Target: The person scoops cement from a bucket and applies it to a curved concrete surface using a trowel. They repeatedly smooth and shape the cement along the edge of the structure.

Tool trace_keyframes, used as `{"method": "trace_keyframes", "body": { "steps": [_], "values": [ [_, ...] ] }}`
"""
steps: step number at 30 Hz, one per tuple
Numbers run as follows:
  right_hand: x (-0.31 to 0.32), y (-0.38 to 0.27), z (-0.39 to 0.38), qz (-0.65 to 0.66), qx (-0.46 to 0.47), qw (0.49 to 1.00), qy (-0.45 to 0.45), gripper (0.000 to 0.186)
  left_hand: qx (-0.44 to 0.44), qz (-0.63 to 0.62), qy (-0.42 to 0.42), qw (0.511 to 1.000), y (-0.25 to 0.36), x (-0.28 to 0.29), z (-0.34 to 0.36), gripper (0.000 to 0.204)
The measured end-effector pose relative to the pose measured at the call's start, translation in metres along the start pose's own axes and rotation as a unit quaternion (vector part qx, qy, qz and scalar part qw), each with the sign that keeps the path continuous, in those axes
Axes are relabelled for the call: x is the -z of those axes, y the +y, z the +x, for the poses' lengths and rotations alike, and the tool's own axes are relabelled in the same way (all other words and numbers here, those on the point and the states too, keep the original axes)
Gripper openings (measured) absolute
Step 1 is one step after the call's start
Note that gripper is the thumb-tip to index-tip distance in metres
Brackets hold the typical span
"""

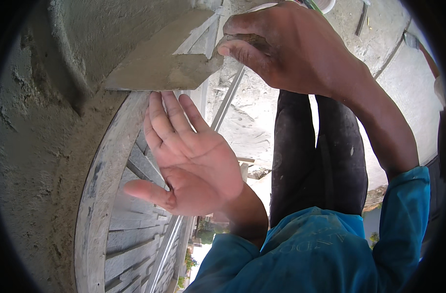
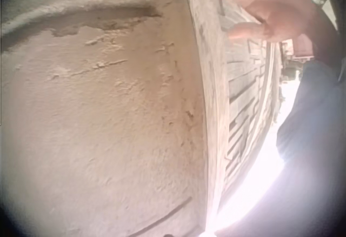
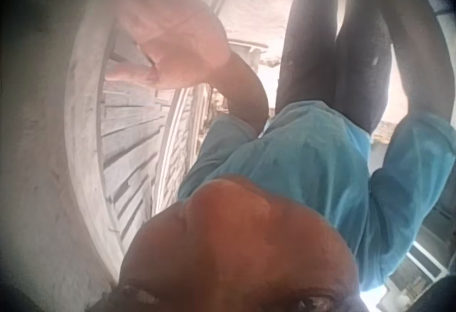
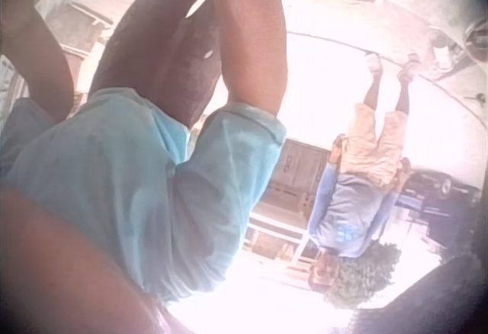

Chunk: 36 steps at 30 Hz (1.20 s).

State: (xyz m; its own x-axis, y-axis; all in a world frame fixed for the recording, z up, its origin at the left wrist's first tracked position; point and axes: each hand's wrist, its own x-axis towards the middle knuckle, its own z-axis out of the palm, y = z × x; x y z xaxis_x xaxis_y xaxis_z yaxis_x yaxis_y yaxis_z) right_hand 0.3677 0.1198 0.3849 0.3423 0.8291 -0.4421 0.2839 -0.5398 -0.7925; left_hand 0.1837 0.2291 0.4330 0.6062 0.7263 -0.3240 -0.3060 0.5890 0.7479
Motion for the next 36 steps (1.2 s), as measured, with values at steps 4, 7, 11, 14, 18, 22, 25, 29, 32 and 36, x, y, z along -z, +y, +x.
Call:
{"method": "trace_keyframes", "body": {
  "steps": [4,7,11,14,18,22,25,29,32,36],
  "values": [
    [0.021,-0.014,0.000,0.089,-0.017,0.994,-0.063,0.037,0.004,0.177,0.000,0.984,0.003,-0.010,0.001,0.114],
    [-0.010,0.036,0.004,0.157,-0.010,0.986,0.053,0.037,-0.009,-0.041,-0.010,0.999,0.002,0.003,-0.001,0.112],
    [-0.055,0.111,0.046,0.048,-0.104,0.992,0.060,0.035,-0.018,-0.046,0.001,0.999,-0.001,-0.002,0.000,0.112],
    [-0.070,0.121,0.062,0.009,-0.087,0.995,0.042,0.035,-0.012,-0.013,-0.003,1.000,0.000,-0.002,0.001,0.111],
    [-0.069,0.100,0.061,-0.035,-0.079,0.995,0.050,0.037,-0.006,-0.030,-0.002,1.000,0.002,0.000,-0.001,0.113],
    [-0.020,0.043,0.041,0.050,-0.113,0.991,-0.058,0.036,-0.019,-0.049,0.006,0.999,0.001,-0.001,-0.001,0.115],
    [-0.033,0.033,0.029,-0.017,-0.065,0.997,0.024,0.034,-0.015,-0.061,0.003,0.998,0.001,0.001,-0.002,0.114],
    [-0.043,0.023,0.009,-0.007,0.022,0.991,0.133,0.036,-0.005,-0.030,0.001,1.000,0.001,0.002,-0.001,0.113],
    [-0.035,0.009,-0.001,0.017,0.018,0.993,0.113,0.034,0.001,-0.019,-0.003,1.000,0.001,0.000,-0.001,0.112],
    [-0.026,-0.002,-0.010,0.047,0.073,0.989,0.117,0.032,0.007,0.092,0.003,0.996,0.004,-0.008,0.000,0.111]
  ]
}}
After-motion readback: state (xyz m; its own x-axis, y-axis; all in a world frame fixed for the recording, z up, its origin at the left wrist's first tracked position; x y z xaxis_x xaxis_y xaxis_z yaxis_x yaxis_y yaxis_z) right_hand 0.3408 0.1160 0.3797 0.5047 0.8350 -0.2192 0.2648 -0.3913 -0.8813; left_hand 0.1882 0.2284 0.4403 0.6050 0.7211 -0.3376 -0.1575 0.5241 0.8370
